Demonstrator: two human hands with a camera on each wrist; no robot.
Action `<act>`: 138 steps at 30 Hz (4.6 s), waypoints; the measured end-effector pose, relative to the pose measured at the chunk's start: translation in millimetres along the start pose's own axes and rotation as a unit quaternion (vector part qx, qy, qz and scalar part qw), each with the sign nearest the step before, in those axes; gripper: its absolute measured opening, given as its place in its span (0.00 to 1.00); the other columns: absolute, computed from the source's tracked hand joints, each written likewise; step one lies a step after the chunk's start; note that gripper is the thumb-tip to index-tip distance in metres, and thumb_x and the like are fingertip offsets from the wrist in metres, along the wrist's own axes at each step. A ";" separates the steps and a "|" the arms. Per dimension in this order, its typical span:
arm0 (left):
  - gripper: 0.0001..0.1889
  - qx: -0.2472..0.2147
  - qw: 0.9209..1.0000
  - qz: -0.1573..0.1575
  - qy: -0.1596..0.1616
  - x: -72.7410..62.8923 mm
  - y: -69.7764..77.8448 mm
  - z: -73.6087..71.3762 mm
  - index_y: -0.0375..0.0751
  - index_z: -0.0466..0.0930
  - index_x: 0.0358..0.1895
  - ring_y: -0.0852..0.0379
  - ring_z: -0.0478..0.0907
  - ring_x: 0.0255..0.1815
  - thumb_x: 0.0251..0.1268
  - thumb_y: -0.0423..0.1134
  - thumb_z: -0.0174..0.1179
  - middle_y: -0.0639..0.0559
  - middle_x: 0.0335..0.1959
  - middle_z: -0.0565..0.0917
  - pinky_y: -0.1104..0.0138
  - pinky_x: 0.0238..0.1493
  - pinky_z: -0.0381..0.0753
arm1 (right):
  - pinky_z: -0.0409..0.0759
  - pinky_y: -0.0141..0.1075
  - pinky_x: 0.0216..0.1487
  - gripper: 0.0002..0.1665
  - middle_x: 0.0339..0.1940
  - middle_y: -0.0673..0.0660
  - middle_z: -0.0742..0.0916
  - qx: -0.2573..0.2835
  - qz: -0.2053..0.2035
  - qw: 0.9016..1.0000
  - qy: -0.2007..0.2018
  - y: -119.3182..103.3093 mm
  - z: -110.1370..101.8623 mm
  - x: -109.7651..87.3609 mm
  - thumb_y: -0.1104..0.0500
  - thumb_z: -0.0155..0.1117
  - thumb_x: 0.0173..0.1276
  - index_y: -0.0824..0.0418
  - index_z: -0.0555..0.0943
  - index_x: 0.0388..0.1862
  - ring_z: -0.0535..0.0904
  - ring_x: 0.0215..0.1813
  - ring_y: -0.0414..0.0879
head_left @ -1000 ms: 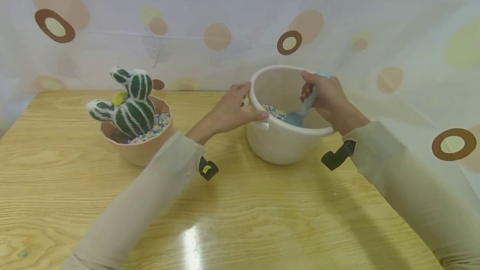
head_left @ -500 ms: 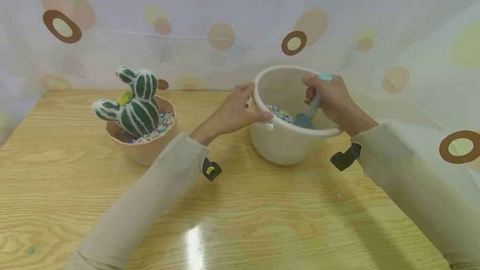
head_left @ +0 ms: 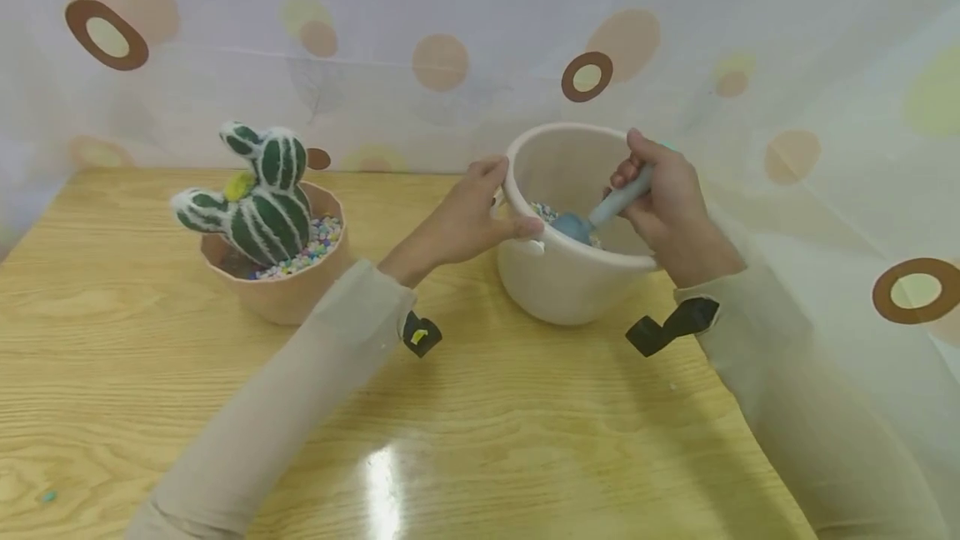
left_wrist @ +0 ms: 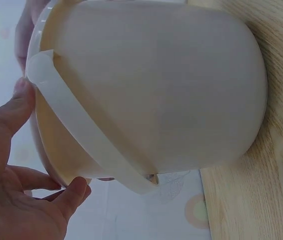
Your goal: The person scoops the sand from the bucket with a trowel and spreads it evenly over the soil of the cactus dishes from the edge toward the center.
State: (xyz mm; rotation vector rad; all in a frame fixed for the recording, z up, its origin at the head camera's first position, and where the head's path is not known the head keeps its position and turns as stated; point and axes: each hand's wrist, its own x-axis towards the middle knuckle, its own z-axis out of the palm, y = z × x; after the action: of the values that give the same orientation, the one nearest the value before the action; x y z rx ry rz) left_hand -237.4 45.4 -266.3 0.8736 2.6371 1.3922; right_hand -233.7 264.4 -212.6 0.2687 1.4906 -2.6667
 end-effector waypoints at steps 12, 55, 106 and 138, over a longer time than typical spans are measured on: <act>0.40 -0.003 1.000 -0.011 0.001 -5.6 -0.4 -0.8 0.39 0.58 0.72 0.46 0.65 0.66 0.59 0.48 0.66 0.39 0.72 0.58 0.57 0.64 0.71 | 0.59 0.41 0.36 0.26 0.11 0.56 0.67 0.344 -0.008 0.937 0.060 -5.1 -16.2 5.7 0.55 0.54 0.72 0.63 0.62 0.15 0.62 0.17 0.51; 0.32 0.079 0.996 0.037 0.024 -23.5 6.2 -4.1 0.30 0.59 0.70 0.45 0.58 0.73 0.68 0.42 0.56 0.38 0.72 0.61 0.59 0.75 0.56 | 0.62 0.41 0.31 0.27 0.10 0.56 0.67 0.395 -0.109 0.908 0.083 -22.8 -40.3 -3.3 0.47 0.57 0.70 0.62 0.64 0.17 0.62 0.14 0.50; 0.29 0.048 0.998 0.040 0.018 -31.1 -0.8 -2.9 0.40 0.62 0.71 0.43 0.73 0.60 0.66 0.34 0.54 0.42 0.68 0.68 0.55 0.62 0.73 | 0.62 0.40 0.30 0.27 0.10 0.57 0.68 0.398 -0.053 0.913 0.069 -20.1 -35.0 0.7 0.52 0.56 0.72 0.63 0.63 0.15 0.61 0.14 0.50; 0.30 0.037 0.995 0.030 0.090 -23.8 4.9 6.1 0.33 0.69 0.64 0.46 0.71 0.64 0.62 0.46 0.63 0.40 0.65 0.72 0.62 0.56 0.79 | 0.63 0.44 0.50 0.25 0.11 0.56 0.68 0.223 0.029 0.974 0.038 -11.2 -14.2 5.9 0.57 0.50 0.74 0.63 0.62 0.16 0.63 0.19 0.49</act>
State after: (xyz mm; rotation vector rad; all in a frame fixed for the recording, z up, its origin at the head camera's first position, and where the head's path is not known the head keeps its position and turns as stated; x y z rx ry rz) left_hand -213.4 40.4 -271.5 0.8816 2.8335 1.4612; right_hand -239.6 282.5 -211.7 0.4346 0.8606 -2.9400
